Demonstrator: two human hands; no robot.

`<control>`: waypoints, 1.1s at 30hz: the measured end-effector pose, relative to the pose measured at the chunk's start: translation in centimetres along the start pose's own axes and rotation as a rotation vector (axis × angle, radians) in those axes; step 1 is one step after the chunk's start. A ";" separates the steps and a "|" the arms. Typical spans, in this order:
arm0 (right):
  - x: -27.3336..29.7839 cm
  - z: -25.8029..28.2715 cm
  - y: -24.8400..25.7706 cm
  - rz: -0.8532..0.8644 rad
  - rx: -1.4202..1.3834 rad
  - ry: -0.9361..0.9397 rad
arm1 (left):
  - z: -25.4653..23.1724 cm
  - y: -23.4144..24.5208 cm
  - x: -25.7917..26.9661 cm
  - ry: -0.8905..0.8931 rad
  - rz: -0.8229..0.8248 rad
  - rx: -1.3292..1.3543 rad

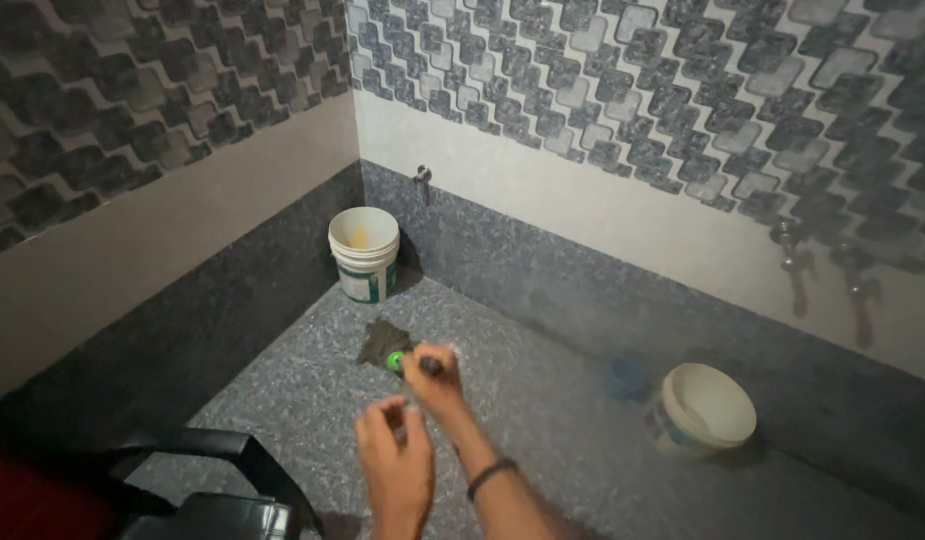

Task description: The person uses a handheld brush to spread and smooth a grey mortar-like substance around a circular floor drain. They repeatedly sweep the brush over the area to ensure even coverage around the drain edge.

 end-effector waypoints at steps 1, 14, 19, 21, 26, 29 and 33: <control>-1.2 0.4 0.4 -0.159 -0.041 -0.011 | 0.7 -0.6 1.4 -0.002 0.001 0.000; -4.8 8.0 4.0 -0.360 0.055 -0.014 | 8.5 -7.9 8.9 0.935 0.215 0.518; -5.1 6.8 6.9 -0.384 -0.171 -0.092 | 9.1 -8.6 9.3 1.115 0.145 0.693; -5.1 7.4 6.4 -0.329 -0.144 -0.134 | 9.1 -8.7 10.2 1.144 0.118 0.735; -4.8 10.8 3.5 -0.268 -0.113 0.006 | 9.7 -8.4 7.6 1.129 0.038 0.782; -5.6 11.7 2.1 -0.215 -0.083 -0.088 | 9.9 -8.1 7.6 1.161 0.031 0.796; -4.9 12.1 2.0 -0.243 -0.133 0.023 | 10.7 -8.3 7.6 1.222 0.031 0.844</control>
Point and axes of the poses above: each hand's wrist, its own x-axis away from the middle knuckle, its own y-axis out of the back of the hand, z = x × y, the point moved 4 cm from there along -x, towards the middle knuckle, and after that the axes turned 4 degrees about x, right-handed, at the moved point
